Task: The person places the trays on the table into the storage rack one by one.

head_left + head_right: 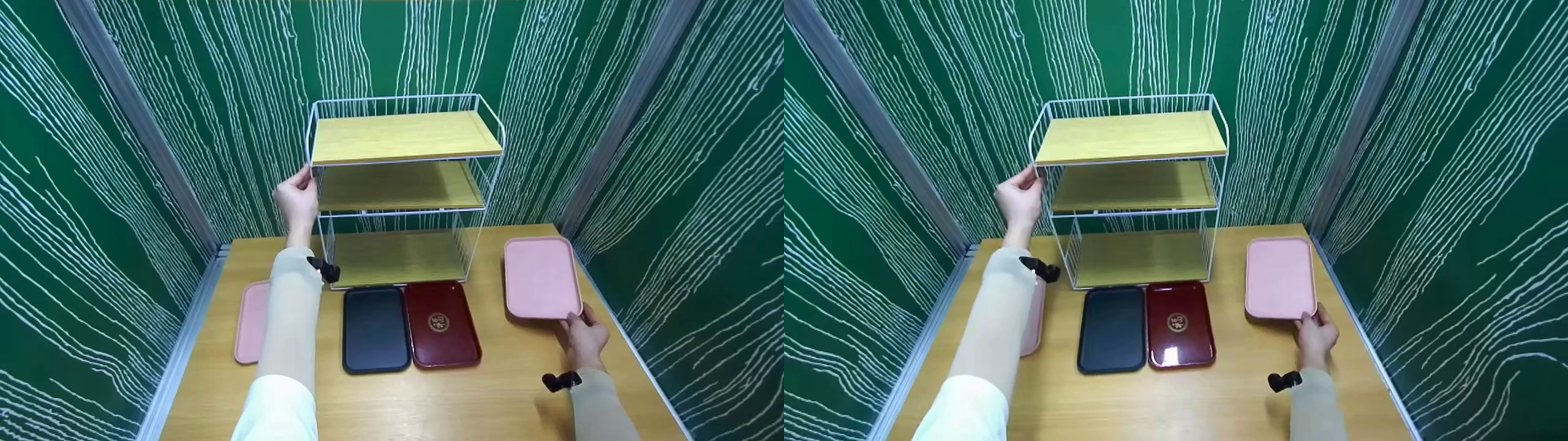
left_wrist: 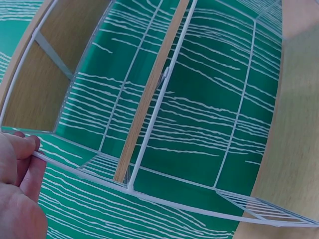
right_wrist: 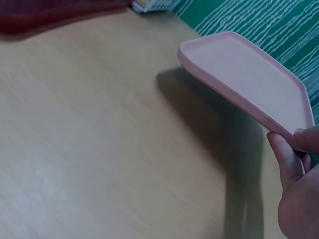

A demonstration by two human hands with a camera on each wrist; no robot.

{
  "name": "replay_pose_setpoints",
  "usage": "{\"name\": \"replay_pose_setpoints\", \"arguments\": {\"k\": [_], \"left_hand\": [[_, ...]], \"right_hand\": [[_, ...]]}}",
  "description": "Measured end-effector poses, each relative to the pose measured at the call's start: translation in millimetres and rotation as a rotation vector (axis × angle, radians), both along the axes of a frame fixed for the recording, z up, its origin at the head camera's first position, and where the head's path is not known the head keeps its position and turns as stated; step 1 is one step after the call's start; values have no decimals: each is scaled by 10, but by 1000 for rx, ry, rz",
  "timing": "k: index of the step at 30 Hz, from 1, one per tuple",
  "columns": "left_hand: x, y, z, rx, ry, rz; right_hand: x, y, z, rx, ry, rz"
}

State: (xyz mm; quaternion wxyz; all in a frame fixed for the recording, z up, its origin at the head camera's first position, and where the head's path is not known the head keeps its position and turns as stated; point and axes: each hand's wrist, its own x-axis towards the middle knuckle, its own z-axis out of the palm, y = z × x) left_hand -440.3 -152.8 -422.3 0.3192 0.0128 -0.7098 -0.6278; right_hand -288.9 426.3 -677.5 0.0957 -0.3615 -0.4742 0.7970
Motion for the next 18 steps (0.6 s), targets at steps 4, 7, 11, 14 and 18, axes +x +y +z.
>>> {"name": "replay_pose_setpoints", "arguments": {"k": [4, 7, 11, 14, 18], "left_hand": [[-15, 9, -1, 10, 3, -7], [-27, 9, -5, 23, 15, -13], [-22, 10, -12, 25, 25, -15], [-15, 9, -15, 18, 27, -12], [-19, 7, -16, 1, 42, 6]], "right_hand": [[-46, -53, 86, -3, 35, -42], [-84, -94, 155, 0, 64, -53], [-125, -142, 275, -9, 101, -51], [-154, -191, 383, -31, 148, -68], [-189, -272, 528, -27, 242, -106]]}}
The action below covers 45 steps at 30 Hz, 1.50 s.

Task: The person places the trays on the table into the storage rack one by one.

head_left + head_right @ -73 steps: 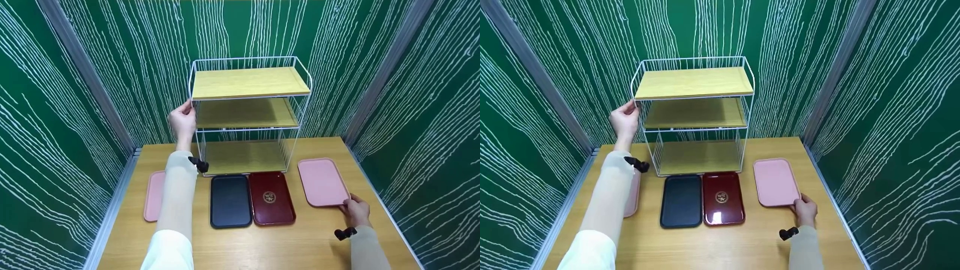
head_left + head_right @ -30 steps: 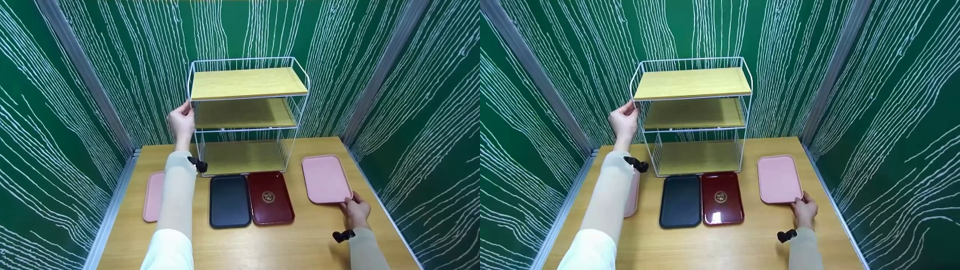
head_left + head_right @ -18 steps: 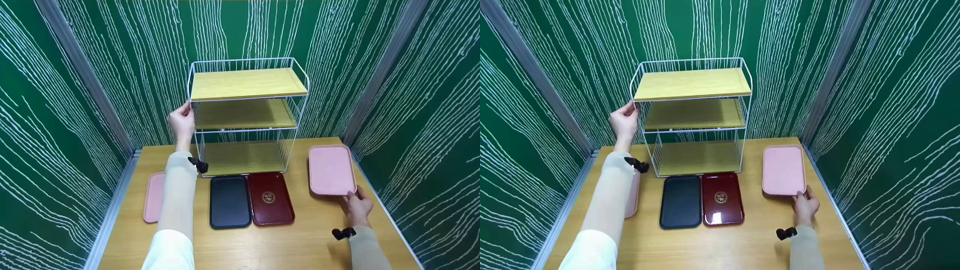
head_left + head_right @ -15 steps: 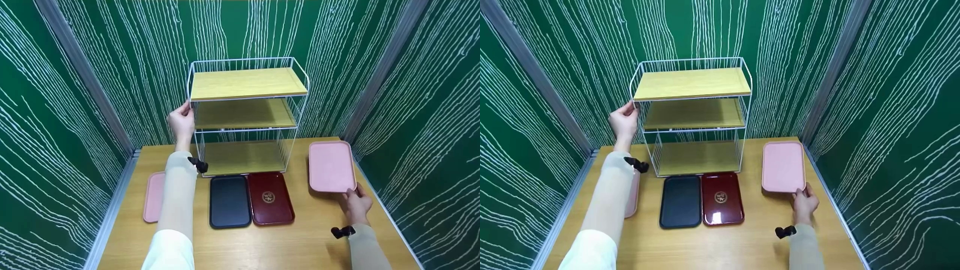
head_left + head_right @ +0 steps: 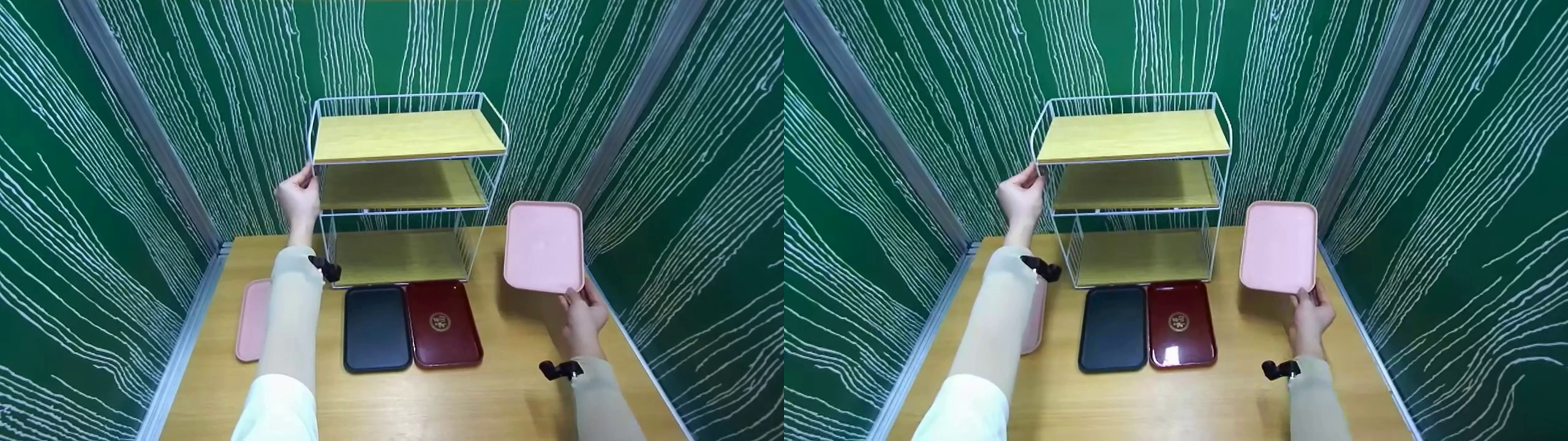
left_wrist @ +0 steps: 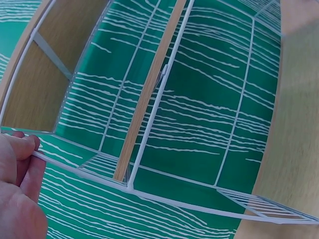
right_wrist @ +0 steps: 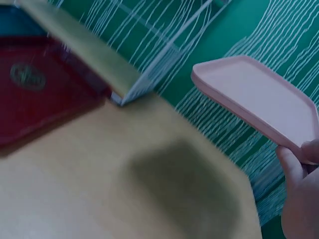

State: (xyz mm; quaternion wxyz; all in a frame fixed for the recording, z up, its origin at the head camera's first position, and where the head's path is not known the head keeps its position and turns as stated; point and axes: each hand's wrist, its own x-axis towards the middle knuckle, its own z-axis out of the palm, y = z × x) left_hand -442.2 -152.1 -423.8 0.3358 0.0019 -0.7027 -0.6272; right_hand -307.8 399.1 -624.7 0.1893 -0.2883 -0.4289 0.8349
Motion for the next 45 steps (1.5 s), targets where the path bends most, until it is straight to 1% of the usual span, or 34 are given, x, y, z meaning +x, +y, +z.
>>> {"name": "replay_pose_setpoints", "arguments": {"k": [4, 7, 11, 17, 26, 32, 35, 40, 45], "left_hand": [[0, 2, 7, -26, 4, 19], [1, -2, 9, -30, -1, 20], [6, -8, 7, -21, -1, 21], [5, -5, 4, -24, 18, 31], [-6, 17, 1, 16, 28, -5], [-10, 6, 21, 4, -8, 4], [-19, 4, 20, 1, -11, 6], [-14, 3, 17, -6, -18, 9], [-8, 4, 8, 3, -9, 10]], "right_hand": [[-10, -61, 139, -4, 70, -38], [-5, -93, 244, -38, 73, -45], [-2, -144, 369, -47, 78, -29], [5, -210, 524, -82, 136, -32], [110, -216, 800, -145, 209, -28], [85, -265, 898, -125, 315, -94], [79, -298, 943, -130, 341, -117], [97, -356, 1040, -147, 340, -98], [113, -436, 1139, -156, 370, -81]]}}
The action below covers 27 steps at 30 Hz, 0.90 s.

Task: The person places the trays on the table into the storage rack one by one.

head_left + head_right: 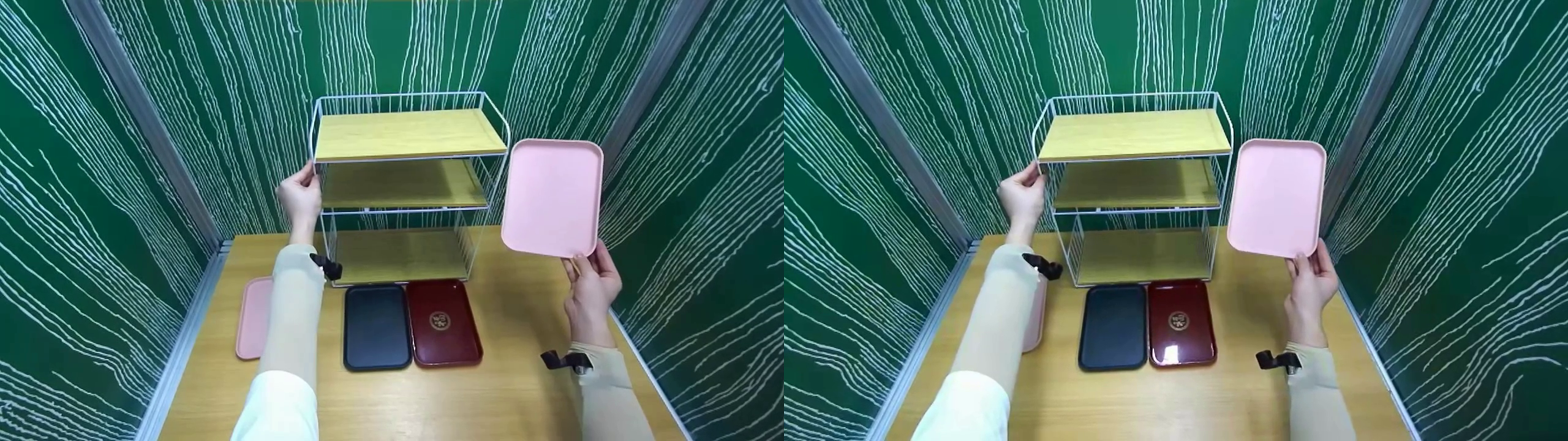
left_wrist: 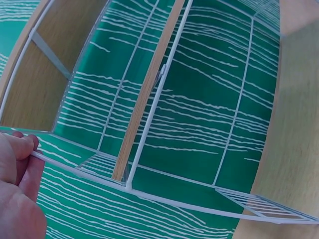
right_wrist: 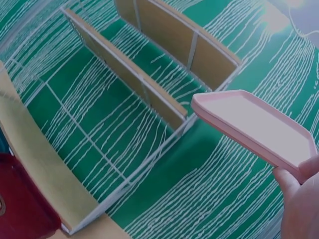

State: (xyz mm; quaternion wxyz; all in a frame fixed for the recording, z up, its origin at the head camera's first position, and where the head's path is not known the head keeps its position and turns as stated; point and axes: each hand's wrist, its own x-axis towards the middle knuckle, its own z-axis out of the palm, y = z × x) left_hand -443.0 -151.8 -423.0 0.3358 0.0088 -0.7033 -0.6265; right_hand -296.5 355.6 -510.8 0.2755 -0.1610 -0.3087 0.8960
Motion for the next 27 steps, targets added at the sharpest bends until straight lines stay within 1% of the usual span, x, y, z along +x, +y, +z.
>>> {"name": "replay_pose_setpoints", "arguments": {"k": [9, 18, 24, 27], "left_hand": [[-9, 1, 5, 7, 21, -5], [3, 10, 1, -14, 42, 5], [3, 5, -1, -19, 27, 11], [4, 2, 0, -20, 22, 12]], "right_hand": [[-4, -113, 137, -42, 59, 20], [23, -193, 202, -40, 125, -2], [71, -225, 238, -67, 124, 9], [73, -257, 266, -65, 127, 18]]}}
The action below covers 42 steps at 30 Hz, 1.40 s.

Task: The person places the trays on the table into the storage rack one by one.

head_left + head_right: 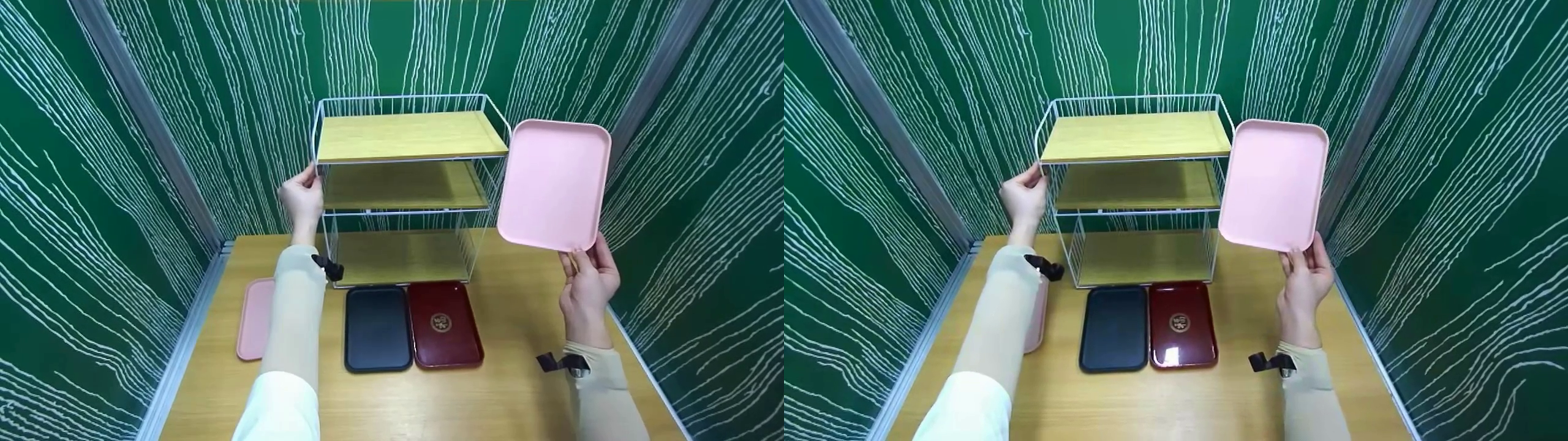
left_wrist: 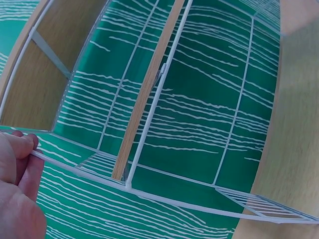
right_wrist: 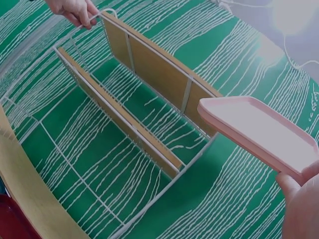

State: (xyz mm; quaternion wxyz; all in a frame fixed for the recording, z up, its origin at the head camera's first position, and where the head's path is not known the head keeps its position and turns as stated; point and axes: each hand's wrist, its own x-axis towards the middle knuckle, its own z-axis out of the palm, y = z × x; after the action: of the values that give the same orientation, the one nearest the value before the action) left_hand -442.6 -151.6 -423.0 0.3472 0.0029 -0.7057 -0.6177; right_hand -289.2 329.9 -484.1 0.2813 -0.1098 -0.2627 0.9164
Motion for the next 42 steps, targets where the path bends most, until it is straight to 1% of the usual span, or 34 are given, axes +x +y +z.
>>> {"name": "replay_pose_setpoints", "arguments": {"k": [5, 10, 15, 20, 22, 27, 31, 36, 40, 42], "left_hand": [[-4, 4, 0, 16, 0, -9], [9, 5, -11, 31, -3, -33], [31, -6, -29, 36, -28, -42], [10, -3, -26, 19, -27, -3], [-1, 6, -16, 15, -12, 10], [5, 27, 9, 12, -14, 12], [7, 28, 18, -5, -35, 14], [11, 15, 8, -2, -57, 0], [25, -5, 1, -9, -56, -4], [27, -5, -4, -6, -53, -17]], "right_hand": [[-17, -99, 56, 12, 17, 20], [-42, -248, 92, 63, 36, 33], [-78, -409, 123, 119, 46, 60], [-154, -587, 143, 126, 96, 76], [-181, -655, 150, 133, 111, 79], [-220, -809, 205, 152, 93, 107], [-259, -920, 264, 152, 78, 134], [-295, -1069, 351, 173, 54, 162], [-317, -1195, 426, 185, 32, 187], [-323, -1247, 458, 194, 24, 196]]}}
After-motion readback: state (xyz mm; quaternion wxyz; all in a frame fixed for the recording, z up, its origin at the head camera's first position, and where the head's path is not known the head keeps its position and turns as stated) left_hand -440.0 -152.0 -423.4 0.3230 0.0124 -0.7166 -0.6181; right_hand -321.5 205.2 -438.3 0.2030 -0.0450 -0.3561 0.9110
